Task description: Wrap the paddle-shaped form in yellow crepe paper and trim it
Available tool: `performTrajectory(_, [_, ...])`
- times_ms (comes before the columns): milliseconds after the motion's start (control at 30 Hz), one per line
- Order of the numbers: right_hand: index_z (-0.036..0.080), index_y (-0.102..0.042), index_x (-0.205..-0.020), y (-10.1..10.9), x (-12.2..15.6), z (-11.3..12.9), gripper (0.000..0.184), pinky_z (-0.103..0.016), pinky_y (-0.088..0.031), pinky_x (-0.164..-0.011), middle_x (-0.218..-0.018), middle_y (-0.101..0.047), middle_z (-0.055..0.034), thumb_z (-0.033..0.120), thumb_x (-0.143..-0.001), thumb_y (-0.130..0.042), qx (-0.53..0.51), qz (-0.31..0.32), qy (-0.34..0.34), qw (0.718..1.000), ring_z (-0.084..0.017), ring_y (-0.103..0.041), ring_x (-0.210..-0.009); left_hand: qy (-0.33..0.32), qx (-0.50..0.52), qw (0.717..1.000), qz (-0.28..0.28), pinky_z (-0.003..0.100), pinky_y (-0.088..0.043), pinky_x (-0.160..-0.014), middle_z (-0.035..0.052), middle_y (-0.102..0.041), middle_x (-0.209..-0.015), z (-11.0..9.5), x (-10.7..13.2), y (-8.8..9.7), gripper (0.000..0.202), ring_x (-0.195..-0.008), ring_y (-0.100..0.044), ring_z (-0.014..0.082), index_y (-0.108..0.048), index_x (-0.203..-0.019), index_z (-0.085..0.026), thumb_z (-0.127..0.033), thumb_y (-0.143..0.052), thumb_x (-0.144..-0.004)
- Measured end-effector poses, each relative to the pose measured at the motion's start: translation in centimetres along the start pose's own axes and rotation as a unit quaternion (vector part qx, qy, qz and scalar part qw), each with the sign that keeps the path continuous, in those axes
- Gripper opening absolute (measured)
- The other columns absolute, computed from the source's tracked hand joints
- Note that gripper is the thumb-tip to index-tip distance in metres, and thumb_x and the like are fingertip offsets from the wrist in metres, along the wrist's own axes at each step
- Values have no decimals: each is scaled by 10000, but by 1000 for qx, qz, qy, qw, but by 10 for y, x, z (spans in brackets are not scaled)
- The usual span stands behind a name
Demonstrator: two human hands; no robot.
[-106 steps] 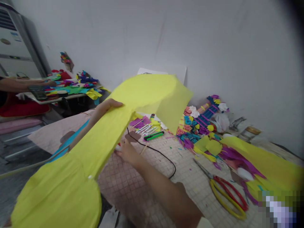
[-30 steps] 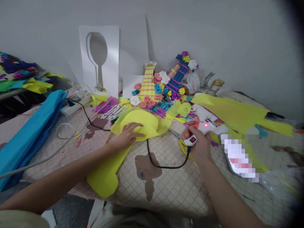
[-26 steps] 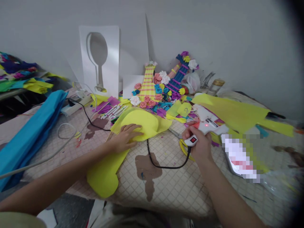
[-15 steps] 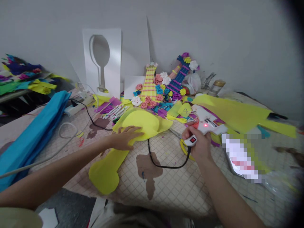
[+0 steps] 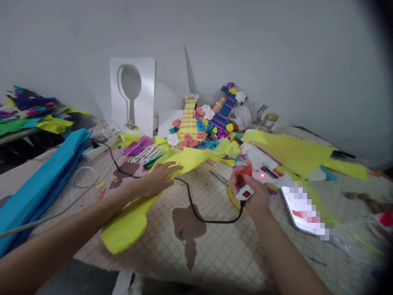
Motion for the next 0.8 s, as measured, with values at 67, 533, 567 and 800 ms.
performTrajectory(67, [184, -571, -756, -3, 1, 5, 206, -248, -275, -384, -557, -529, 18, 345, -628, -578, 17, 34, 6, 999, -111, -445, -400, 26, 82, 996, -37, 409, -181, -1039, 84, -336, -1396, -2, -2, 15, 528, -1278, -259, 226, -336, -1315, -175, -279, -359, -798])
performTrajectory(533, [176, -555, -696, -28, -37, 20, 132, -246, -328, -460, -532, -497, 36, 302, -724, -576, 264, -71, 84, 958, -111, -439, -484, 57, 572, 808, -126, 359, -491, -785, -8, -305, -1414, -1, -19, 9, 495, -1216, -360, 281, -467, -1234, -299, -342, -511, -743])
performTrajectory(567, [177, -559, -680, -27, -36, 16, 137, -250, -339, -469, -541, -506, 32, 304, -728, -574, 281, -71, 82, 954, -114, -446, -493, 60, 574, 807, -126, 363, -487, -791, -3, -333, -1401, 1, -19, 6, 493, -1214, -363, 284, -478, -1227, -292, -334, -517, -737])
performTrajectory(800, [246, -626, -664, -10, -12, 6, 47, -290, -430, -524, -648, -605, -13, 272, -641, -658, 332, 32, 54, 941, -200, -552, -665, 95, 453, 871, -166, 413, -296, -1002, 3, -452, -1319, 7, -3, 1, 445, -1220, -362, 257, -515, -1192, -271, -330, -515, -751])
Point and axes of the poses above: each hand's wrist, its own x-axis away from the middle knuckle, its own y-axis out of the back of the hand, z = x × y, the point moved 5 cm from there along -x, towards the middle knuckle
